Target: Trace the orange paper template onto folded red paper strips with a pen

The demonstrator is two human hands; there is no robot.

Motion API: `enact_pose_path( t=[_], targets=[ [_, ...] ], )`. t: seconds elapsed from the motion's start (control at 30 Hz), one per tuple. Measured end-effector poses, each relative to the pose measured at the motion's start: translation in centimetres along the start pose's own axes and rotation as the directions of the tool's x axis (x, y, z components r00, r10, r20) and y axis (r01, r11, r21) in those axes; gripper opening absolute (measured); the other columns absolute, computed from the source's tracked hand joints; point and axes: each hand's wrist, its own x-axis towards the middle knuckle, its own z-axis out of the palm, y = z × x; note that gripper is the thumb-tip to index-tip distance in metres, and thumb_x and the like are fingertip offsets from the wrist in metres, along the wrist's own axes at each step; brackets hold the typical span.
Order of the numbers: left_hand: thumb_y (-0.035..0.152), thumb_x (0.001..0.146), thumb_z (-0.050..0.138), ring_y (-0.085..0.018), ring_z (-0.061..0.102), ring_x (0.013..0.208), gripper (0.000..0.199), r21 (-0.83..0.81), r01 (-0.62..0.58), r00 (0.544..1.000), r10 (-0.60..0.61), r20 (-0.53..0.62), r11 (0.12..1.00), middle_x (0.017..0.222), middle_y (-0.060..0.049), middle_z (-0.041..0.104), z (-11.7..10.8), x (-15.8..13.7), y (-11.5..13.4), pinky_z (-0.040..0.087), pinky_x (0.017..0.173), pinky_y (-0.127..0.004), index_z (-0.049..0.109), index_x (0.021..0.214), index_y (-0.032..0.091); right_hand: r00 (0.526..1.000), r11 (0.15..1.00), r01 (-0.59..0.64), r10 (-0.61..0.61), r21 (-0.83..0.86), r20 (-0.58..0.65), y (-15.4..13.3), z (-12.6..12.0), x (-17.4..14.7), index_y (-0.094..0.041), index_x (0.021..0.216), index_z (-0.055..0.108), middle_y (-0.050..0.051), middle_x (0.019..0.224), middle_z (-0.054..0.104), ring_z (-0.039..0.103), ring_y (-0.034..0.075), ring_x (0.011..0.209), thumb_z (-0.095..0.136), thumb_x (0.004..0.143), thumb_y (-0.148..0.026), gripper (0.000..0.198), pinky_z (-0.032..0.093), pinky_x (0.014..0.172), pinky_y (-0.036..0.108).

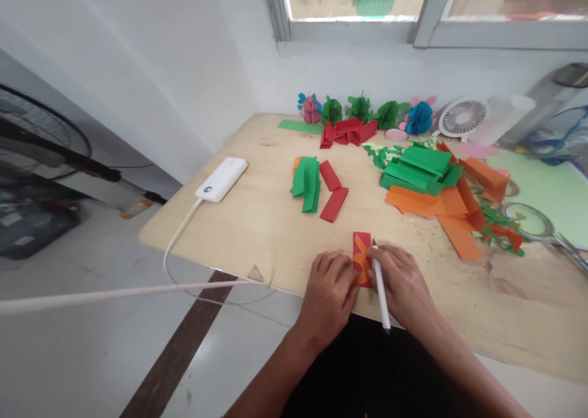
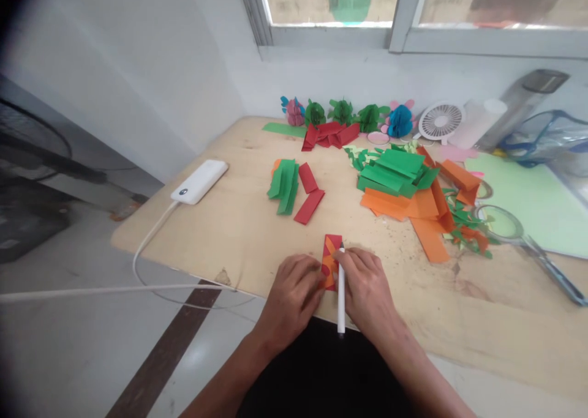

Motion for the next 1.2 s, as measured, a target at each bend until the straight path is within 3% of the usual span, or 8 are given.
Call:
enact_pose_path(
  t=[0.27, 0.5, 0.77, 0.9, 1.0, 1.2],
  targets=[
    [0.014, 0.088, 0.050, -0.025, 0.052, 0.106, 0.015, 0.016, -0.006, 0.999, 0.005, 0.051, 1.000, 0.107, -0.008, 0.062, -0.5, -0.6, 0.8, 0.045, 0.099, -0.046, 0.061, 0.098, 0.018, 0.997, 0.999, 0.040, -0.041, 0.004, 0.063, -0.6, -0.4, -0.3, -0.018, 0.109, 0.058, 0.008, 0.094, 0.069, 0.061, 0.023, 0.095, 0.046, 0.090, -0.010, 0.024, 0.045, 0.082, 0.036],
    [0.015, 0.090, 0.048, -0.024, 0.053, 0.104, 0.012, -0.006, -0.013, 0.996, 0.013, 0.091, 1.000, 0.102, -0.008, 0.062, -1.2, -1.4, 1.2, 0.046, 0.097, -0.046, 0.060, 0.090, 0.017, 0.998, 0.999, -0.007, 0.005, 0.032, 0.063, -1.8, -0.8, -1.3, -0.019, 0.107, 0.058, 0.007, 0.090, 0.068, 0.060, 0.022, 0.089, 0.048, 0.092, -0.013, 0.019, 0.044, 0.080, 0.036],
    [0.016, 0.094, 0.051, -0.020, 0.059, 0.101, 0.010, -0.028, -0.059, 0.993, 0.056, -0.104, 0.998, 0.104, -0.007, 0.064, -1.1, -1.3, -0.6, 0.051, 0.089, -0.036, 0.061, 0.095, 0.017, 0.999, 0.996, -0.023, 0.020, 0.083, 0.028, -1.6, -0.4, -1.4, -0.020, 0.108, 0.059, 0.006, 0.090, 0.068, 0.060, 0.022, 0.087, 0.050, 0.091, -0.014, 0.020, 0.047, 0.078, 0.037],
    [0.022, 0.096, 0.052, -0.020, 0.058, 0.088, 0.014, 0.050, -0.137, 0.990, 0.134, 0.050, 0.989, 0.092, -0.007, 0.066, -1.3, 0.2, -1.5, 0.049, 0.081, -0.036, 0.062, 0.102, 0.015, 1.000, 0.996, -0.021, 0.020, 0.089, 0.018, -1.6, -0.3, -1.4, -0.019, 0.107, 0.059, 0.007, 0.090, 0.068, 0.060, 0.021, 0.086, 0.050, 0.092, -0.015, 0.019, 0.047, 0.077, 0.037],
    [0.025, 0.096, 0.052, -0.020, 0.055, 0.081, 0.015, 0.091, -0.150, 0.979, 0.136, 0.151, 0.984, 0.085, -0.005, 0.063, -1.3, 1.0, -1.6, 0.046, 0.076, -0.035, 0.064, 0.096, 0.015, 0.999, 0.995, -0.031, 0.030, 0.091, 0.014, -1.7, -0.3, -1.4, -0.019, 0.106, 0.059, 0.007, 0.090, 0.068, 0.059, 0.021, 0.085, 0.052, 0.091, -0.014, 0.017, 0.046, 0.077, 0.036],
    [0.023, 0.096, 0.050, -0.018, 0.050, 0.077, 0.016, 0.114, -0.107, 0.985, 0.090, 0.146, 0.988, 0.083, -0.005, 0.059, -1.0, 1.2, -1.4, 0.042, 0.072, -0.033, 0.063, 0.088, 0.016, 0.999, 0.994, -0.030, 0.028, 0.104, 0.018, -1.5, -0.3, -1.5, -0.018, 0.108, 0.059, 0.007, 0.091, 0.068, 0.060, 0.021, 0.086, 0.050, 0.091, -0.014, 0.019, 0.047, 0.078, 0.037]
  ],
)
